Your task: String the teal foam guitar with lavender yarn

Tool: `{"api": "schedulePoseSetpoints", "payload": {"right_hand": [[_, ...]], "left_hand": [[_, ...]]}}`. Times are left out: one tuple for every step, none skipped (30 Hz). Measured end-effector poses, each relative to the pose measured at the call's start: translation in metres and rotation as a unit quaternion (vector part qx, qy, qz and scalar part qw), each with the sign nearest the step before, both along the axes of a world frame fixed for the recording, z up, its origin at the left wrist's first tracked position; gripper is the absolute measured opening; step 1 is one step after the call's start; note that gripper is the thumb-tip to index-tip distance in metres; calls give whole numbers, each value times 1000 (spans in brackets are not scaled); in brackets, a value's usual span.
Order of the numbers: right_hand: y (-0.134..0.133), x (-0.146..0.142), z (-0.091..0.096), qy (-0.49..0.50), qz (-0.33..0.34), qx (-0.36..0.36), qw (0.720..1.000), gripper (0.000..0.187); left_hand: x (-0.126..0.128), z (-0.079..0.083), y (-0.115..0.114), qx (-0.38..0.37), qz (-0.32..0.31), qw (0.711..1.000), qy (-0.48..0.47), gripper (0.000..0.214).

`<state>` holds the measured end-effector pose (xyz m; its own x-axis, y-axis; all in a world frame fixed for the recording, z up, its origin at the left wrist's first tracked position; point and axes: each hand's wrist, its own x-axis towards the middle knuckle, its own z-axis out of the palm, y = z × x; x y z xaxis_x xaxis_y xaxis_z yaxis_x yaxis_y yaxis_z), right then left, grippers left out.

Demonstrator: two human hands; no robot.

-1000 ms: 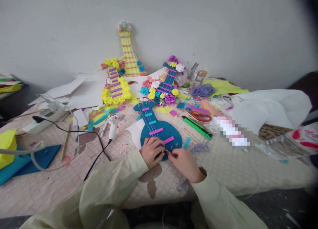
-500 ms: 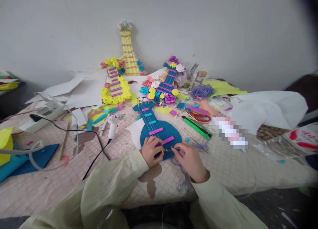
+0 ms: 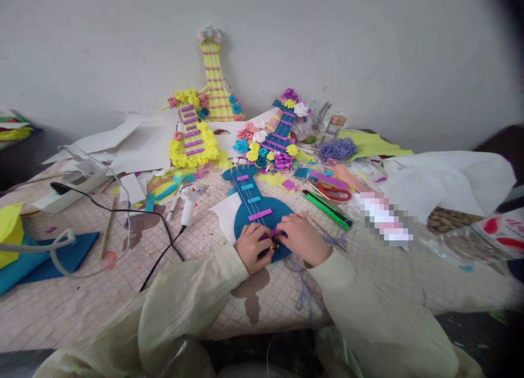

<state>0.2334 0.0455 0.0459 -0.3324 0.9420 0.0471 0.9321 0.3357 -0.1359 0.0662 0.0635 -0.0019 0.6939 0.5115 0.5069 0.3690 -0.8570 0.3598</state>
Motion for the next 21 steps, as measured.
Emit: {"api": "schedulePoseSetpoints", "payload": {"right_hand": [[4,0,1,6,12,-11,1000,7],[7,1,2,16,27,-21,999,7],[10,1,3,26,43,-30,998,6],[12,2,3,34,59,-37,997,5],[14,3,3,39,71,-42,996,5],[15,4,3,39,79,-44,995,4],[16,4,3,37,82,-43,995,4],[16,5,3,37,84,-43,995,5],[16,6,3,39,83,-42,995,5],[16,7,3,43,82,-43,995,5],[17,7,2,47,80,-43,995,5],[17,8,2,51,78,-44,995,5],[17,9,2,55,76,-44,995,6],[17,9,2,58,75,-43,995,6],[17,9,1,60,75,-40,995,7],[16,9,1,64,76,-38,994,8],[16,9,1,68,79,-35,994,9],[15,9,1,71,81,-33,994,8],[14,9,1,74,82,-30,993,8],[13,8,1,76,83,-27,993,7],[12,8,1,77,82,-24,993,7]], "left_hand": [[0,0,0,0,0,1000,2,18],[0,0,0,1,0,1000,4,17],[0,0,0,1,-1,1000,7,17],[0,0,0,3,0,1000,9,17],[0,0,1,5,2,1000,9,17],[-1,1,1,9,5,1000,5,17],[-1,1,1,15,10,1000,-2,17],[-1,1,1,25,13,1000,-11,18],[-1,2,0,41,13,999,-19,19],[-1,3,-3,63,9,998,-23,19],[-1,3,-6,89,3,996,-23,19],[-1,3,-11,115,-1,993,-21,20],[-1,3,-17,137,7,990,-19,21],[-1,2,-23,149,25,988,-14,22],[-1,0,-29,150,50,987,-7,24],[-1,-3,-35,144,77,987,-3,25],[-1,-5,-40,132,102,986,-1,26],[-1,-8,-43,116,116,986,-2,27],[-2,-9,-46,96,119,988,-6,27],[-3,-11,-47,73,113,991,-11,27],[-3,-11,-47,48,104,993,-19,25]]}}
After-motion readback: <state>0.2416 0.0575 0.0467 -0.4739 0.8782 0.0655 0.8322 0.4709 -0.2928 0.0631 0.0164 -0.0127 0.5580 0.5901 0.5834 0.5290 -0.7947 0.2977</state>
